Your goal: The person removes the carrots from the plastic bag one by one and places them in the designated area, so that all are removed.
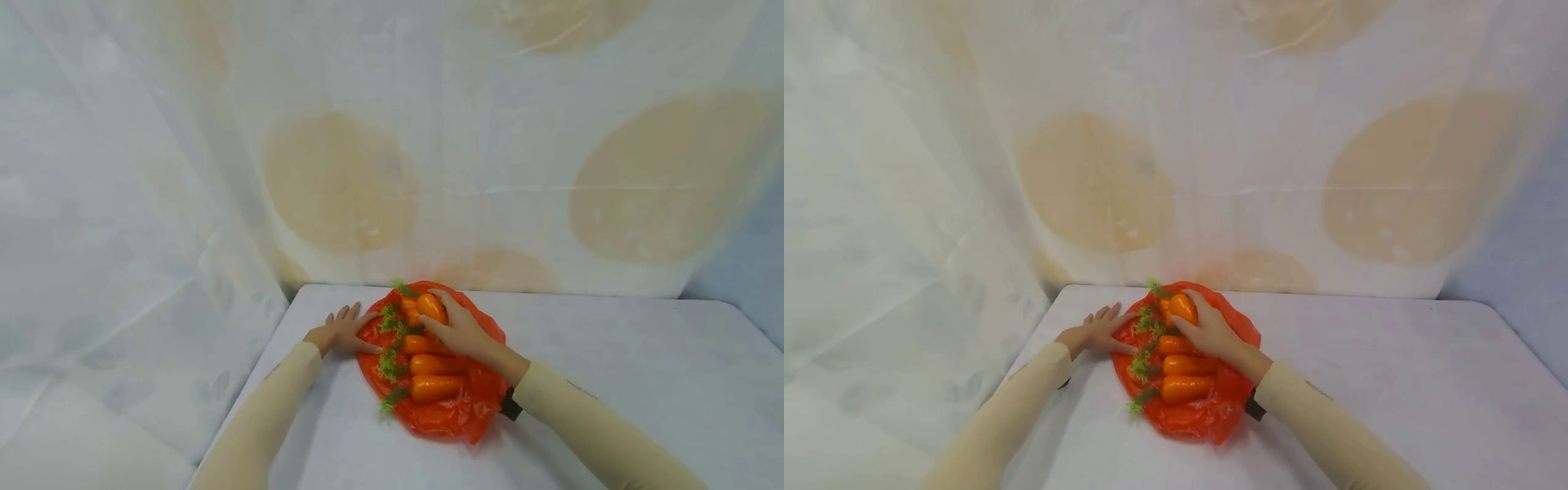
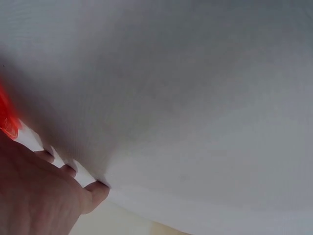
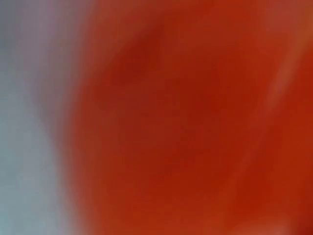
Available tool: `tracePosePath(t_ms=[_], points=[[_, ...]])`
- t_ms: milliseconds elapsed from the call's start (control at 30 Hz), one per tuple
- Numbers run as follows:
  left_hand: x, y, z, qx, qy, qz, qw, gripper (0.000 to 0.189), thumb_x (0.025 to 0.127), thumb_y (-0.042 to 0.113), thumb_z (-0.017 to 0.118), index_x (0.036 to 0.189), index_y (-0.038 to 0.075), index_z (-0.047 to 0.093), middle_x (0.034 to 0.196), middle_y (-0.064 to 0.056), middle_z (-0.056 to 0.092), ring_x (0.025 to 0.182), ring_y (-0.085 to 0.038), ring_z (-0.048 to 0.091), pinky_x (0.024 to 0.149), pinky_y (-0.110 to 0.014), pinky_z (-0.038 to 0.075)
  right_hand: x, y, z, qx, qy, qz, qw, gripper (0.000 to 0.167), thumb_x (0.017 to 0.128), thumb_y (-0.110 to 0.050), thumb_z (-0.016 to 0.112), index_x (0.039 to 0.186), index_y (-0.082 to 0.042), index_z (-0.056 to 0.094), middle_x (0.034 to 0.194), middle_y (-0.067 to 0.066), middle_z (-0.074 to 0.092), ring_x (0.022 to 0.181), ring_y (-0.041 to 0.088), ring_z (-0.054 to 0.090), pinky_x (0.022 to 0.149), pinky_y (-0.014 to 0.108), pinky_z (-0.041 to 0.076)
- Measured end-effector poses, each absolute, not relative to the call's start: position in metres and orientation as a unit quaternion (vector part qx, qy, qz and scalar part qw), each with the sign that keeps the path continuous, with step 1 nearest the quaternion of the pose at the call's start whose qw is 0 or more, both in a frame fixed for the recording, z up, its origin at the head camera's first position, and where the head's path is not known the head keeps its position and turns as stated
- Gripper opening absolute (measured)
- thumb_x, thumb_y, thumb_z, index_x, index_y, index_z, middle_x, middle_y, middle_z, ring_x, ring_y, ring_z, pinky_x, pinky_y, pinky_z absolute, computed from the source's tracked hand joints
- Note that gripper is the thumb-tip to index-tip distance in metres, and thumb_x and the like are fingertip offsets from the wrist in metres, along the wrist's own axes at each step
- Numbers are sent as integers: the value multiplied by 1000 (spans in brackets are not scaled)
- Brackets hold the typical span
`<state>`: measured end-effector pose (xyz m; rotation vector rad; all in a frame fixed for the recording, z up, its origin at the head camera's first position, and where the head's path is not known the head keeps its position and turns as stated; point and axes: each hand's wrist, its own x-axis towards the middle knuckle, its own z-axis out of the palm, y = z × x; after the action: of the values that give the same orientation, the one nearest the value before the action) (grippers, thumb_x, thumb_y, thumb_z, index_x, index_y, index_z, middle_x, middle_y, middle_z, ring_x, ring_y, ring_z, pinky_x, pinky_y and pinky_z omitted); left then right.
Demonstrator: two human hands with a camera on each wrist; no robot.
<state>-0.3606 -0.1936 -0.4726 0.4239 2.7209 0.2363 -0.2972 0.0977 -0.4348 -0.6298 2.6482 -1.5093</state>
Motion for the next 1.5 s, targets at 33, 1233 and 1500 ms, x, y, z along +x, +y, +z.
tracePosePath(t_ms=[33, 1233, 1500], points=[[-360, -194, -472, 151, 966, 85, 189, 95, 76, 77, 63, 155, 43, 22, 168, -12, 1, 153, -41, 2, 119, -66, 4, -298, 96, -433, -194, 841, -504, 23, 63, 100, -38, 58, 151, -16, 29, 113, 13, 59, 78, 19, 61, 65, 30, 54], [-361, -201, -473, 146, 968, 85, 186, 94, 76, 77, 63, 155, 42, 24, 168, -11, -1, 153, -40, 1, 119, -64, 3, -343, 154, -379, -125, 824, -553, -9, 70, 98, -30, 63, 154, -17, 24, 117, 23, 52, 68, 27, 61, 56, 29, 55], [-360, -201, -476, 151, 968, 81, 186, 93, 77, 77, 61, 155, 43, 23, 167, -12, 0, 153, -41, 2, 119, -65, 4, -346, 177, -395, -100, 836, -539, -31, 71, 99, -27, 61, 155, -11, 22, 115, 26, 51, 70, 30, 62, 55, 28, 54]])
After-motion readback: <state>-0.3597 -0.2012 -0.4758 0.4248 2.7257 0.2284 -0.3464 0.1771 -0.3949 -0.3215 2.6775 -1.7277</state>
